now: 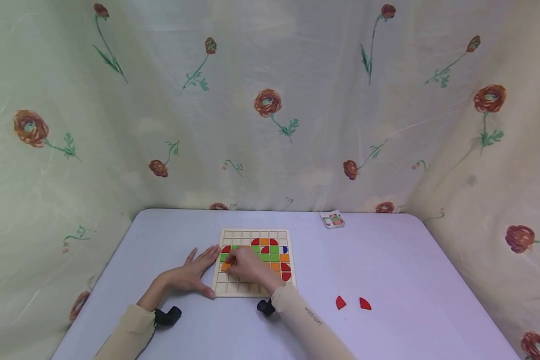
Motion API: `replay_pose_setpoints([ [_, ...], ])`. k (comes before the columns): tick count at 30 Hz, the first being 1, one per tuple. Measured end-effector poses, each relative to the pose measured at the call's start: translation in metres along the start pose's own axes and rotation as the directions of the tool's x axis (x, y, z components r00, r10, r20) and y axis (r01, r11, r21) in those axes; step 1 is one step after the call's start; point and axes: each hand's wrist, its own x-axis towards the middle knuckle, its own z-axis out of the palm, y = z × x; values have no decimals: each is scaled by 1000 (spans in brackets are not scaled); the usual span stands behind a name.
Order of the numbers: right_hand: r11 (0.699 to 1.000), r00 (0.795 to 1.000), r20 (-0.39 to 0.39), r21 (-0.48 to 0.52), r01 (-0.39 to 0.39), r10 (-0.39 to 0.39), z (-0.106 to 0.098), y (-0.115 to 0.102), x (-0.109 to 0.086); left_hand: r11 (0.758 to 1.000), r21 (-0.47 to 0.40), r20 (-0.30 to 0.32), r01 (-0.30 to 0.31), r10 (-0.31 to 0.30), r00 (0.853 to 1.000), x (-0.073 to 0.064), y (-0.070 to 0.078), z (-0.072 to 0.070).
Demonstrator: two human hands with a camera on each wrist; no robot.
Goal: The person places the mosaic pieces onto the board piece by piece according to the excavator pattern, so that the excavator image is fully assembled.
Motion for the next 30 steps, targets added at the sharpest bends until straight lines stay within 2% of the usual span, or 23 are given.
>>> replay_pose_setpoints([
  [6, 1000, 1000, 13, -28, -3, 4, 1, -6, 6, 1000, -4, -1, -15, 15, 1000, 2, 1, -2],
  [15, 1000, 1000, 13, -14, -10, 10, 1, -7, 7, 1000, -11, -1, -10, 10, 1000, 0, 2, -2],
  [18, 1000, 1000, 1, 25, -3, 3, -2, -8, 2, 1000, -22, -6, -6, 6, 1000, -1, 4, -3],
  [21, 998, 999, -35, 62, 9, -7, -9, -8, -7, 1000, -18, -9, -1, 1, 1000, -1, 5, -2],
  [24, 998, 998, -66, 65, -11, 16, -18, -5, -23, 1000, -14, -13, 7, -7, 1000, -1, 6, -2],
  [30, 990, 990, -73, 70, -119, 124, -40, 5, -69, 1000, -2, -18, 19, -19, 1000, -1, 5, 0],
])
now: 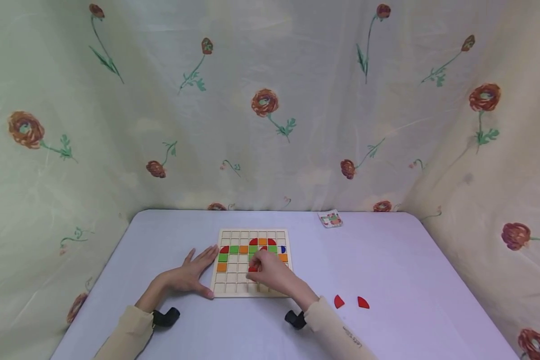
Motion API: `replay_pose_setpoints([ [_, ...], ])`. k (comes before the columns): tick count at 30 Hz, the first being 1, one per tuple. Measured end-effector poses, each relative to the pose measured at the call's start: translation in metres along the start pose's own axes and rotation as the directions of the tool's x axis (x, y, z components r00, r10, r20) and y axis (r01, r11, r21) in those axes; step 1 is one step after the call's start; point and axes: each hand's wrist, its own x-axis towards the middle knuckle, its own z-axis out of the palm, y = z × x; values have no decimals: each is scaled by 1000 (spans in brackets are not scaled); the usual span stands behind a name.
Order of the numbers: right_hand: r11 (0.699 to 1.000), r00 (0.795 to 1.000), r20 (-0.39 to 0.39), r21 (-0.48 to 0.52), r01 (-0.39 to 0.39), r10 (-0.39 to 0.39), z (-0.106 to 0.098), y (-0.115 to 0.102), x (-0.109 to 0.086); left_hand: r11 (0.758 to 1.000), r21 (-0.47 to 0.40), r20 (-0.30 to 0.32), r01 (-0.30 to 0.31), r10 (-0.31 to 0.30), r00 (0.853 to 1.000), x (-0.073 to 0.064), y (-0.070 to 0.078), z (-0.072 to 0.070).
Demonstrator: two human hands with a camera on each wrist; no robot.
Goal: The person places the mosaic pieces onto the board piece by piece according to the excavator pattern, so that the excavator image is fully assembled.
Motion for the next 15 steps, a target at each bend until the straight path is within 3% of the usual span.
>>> replay_pose_setpoints([
  [5, 991, 991, -52, -24, -128, 127, -20, 21, -38, 1000, 1, -1, -6, 6, 1000, 0, 0, 0],
  [10, 947, 946, -98, -61, -314, 308, -41, 46, -78, 1000, -3, -10, -13, 13, 1000, -1, 1, 0],
  [15, 917, 918, -144, -101, -386, 370, -60, 70, -115, 1000, -8, -13, -10, 10, 1000, 0, 0, 1],
])
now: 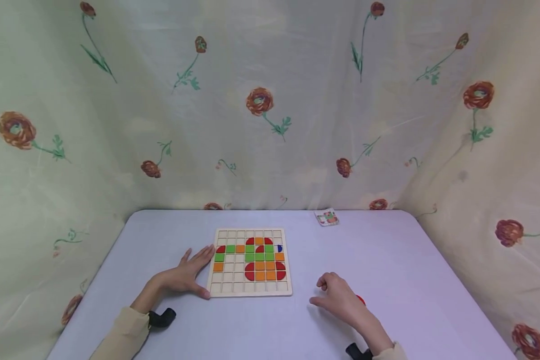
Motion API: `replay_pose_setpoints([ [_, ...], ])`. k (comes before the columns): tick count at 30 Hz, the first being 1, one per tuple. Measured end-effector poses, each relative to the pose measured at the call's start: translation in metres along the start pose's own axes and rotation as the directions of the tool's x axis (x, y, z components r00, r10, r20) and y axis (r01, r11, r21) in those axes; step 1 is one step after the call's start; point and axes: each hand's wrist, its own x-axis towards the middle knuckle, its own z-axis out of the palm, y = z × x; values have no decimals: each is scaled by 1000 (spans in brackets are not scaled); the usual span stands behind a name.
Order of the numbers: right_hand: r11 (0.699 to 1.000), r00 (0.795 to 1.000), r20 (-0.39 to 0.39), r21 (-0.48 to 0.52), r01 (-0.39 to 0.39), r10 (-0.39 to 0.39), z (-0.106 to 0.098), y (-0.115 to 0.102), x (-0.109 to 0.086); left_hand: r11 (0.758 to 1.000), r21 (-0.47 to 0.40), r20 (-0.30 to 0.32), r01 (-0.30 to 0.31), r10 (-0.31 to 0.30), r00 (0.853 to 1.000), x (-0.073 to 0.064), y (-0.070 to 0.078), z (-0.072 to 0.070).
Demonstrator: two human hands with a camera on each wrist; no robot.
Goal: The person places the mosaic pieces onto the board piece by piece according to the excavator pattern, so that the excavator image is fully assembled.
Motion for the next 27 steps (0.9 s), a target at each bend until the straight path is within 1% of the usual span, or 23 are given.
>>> replay_pose_setpoints([
  [3, 999, 999, -19, -22, -27, 26, -9, 19, -11, 1000, -5, 2, -3, 3, 1000, 0, 0, 0],
  [7, 997, 998, -30, -48, -58, 57, -14, 35, -17, 1000, -1, 7, -2, 2, 1000, 1, 0, -1],
  [9, 997, 997, -44, -38, -63, 61, -12, 40, -19, 1000, 0, 9, 1, -1, 1000, 1, 0, -1],
  [15, 1000, 995, -99, 19, -20, 22, 1, 50, -15, 1000, -3, 12, 3, -2, 1000, 0, 0, 1],
  [18, 1000, 993, -119, 25, -3, 6, 4, 50, -12, 1000, -10, 14, 3, -3, 1000, -1, 0, 0],
  [21, 1000, 991, -136, 20, 16, -13, 5, 45, -9, 1000, -10, 9, 2, -2, 1000, -1, -1, 0],
  [24, 1000, 991, -135, 21, 20, -17, 8, 35, -5, 1000, -7, 9, 3, -3, 1000, -1, -1, 0],
  [27, 1000, 993, -117, 28, 7, -4, 15, 18, 2, 1000, -3, 9, 0, 0, 1000, -1, 0, -1],
])
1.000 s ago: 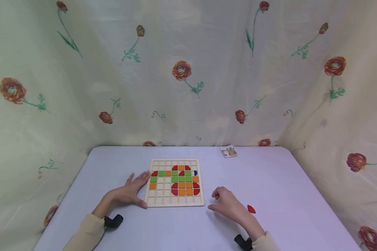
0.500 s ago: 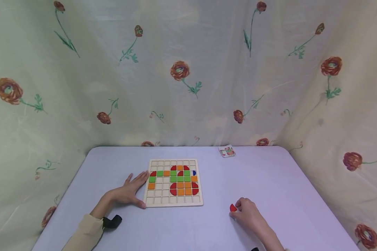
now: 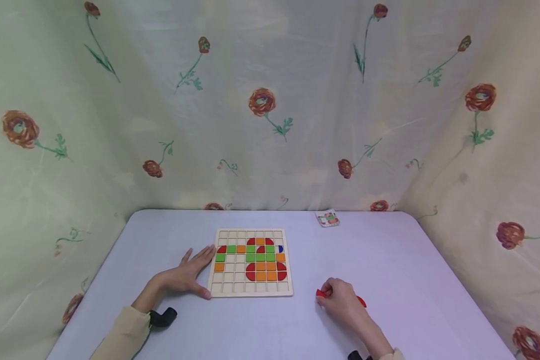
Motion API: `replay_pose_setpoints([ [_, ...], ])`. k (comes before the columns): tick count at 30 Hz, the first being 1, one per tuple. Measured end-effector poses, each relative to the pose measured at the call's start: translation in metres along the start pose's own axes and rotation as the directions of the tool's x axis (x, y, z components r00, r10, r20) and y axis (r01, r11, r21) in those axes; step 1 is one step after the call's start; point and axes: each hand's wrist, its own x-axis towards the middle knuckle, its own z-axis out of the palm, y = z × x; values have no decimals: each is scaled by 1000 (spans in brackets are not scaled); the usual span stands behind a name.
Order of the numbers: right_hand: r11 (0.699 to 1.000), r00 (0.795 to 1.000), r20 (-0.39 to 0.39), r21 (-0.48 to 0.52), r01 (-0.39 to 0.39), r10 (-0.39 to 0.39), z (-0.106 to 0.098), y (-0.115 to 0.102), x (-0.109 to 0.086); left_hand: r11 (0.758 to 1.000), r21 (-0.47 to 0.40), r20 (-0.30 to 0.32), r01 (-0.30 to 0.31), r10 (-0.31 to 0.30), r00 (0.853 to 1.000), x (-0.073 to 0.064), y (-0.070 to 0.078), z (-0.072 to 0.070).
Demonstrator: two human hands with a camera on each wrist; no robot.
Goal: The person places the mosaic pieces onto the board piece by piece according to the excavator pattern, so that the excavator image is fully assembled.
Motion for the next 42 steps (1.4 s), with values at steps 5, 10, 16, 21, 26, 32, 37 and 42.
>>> replay_pose_setpoints([
  [5, 999, 997, 60, 38, 38, -40, 19, -37, 11, 1000, 4, 0, -3, 3, 1000, 1, 0, 0],
  [10, 975, 972, 109, 101, 196, -206, 41, -76, 23, 1000, 4, -2, 0, 0, 1000, 1, -1, 0],
  [16, 922, 914, 145, 145, 358, -378, 72, -121, 38, 1000, -13, 6, 8, -8, 1000, 2, 1, -1],
  [21, 893, 881, 159, 145, 425, -445, 97, -153, 49, 1000, 3, 10, 15, -15, 1000, 2, 1, -2],
  [26, 891, 872, 186, 129, 435, -453, 116, -174, 59, 1000, -1, 9, 10, -10, 1000, 1, 0, -2],
  [32, 901, 881, 191, 92, 423, -433, 128, -182, 67, 1000, -10, 16, 6, -6, 1000, 2, 1, -1],
  [37, 914, 888, 217, 131, 385, -405, 126, -184, 70, 1000, 6, 21, 13, -13, 1000, 3, -1, -1],
  [42, 918, 890, 236, 167, 359, -391, 125, -184, 73, 1000, -2, 19, 5, -5, 1000, 2, -2, -1],
])
